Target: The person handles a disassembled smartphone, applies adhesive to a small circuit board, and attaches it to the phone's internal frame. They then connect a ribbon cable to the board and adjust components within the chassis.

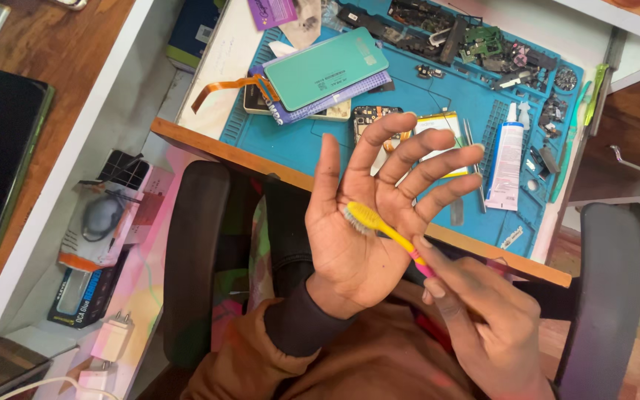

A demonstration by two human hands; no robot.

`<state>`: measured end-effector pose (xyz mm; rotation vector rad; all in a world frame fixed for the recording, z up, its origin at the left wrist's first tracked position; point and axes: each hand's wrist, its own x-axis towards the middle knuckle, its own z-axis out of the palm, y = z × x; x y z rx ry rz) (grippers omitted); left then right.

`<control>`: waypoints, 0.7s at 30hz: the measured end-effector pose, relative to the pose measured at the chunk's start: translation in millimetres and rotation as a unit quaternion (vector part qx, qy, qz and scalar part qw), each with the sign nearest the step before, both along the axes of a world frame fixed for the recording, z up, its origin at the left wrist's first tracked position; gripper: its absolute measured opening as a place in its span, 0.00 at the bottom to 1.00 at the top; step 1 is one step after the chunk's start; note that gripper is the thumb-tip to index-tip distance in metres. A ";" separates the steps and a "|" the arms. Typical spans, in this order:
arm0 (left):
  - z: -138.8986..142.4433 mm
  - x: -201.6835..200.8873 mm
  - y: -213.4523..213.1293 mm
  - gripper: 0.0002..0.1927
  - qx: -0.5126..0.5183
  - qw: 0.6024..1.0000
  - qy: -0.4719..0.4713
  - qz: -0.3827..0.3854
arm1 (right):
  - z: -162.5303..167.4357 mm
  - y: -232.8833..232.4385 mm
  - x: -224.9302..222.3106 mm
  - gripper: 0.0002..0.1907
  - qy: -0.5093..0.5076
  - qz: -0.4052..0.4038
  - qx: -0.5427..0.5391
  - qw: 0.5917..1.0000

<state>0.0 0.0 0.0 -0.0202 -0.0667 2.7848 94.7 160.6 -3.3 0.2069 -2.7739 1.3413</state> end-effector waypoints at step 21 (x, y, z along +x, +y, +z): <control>-26.9 -0.2 13.2 0.35 0.057 0.990 0.123 0.038 | -0.3 -0.5 -15.7 0.21 0.119 0.015 0.082 0.989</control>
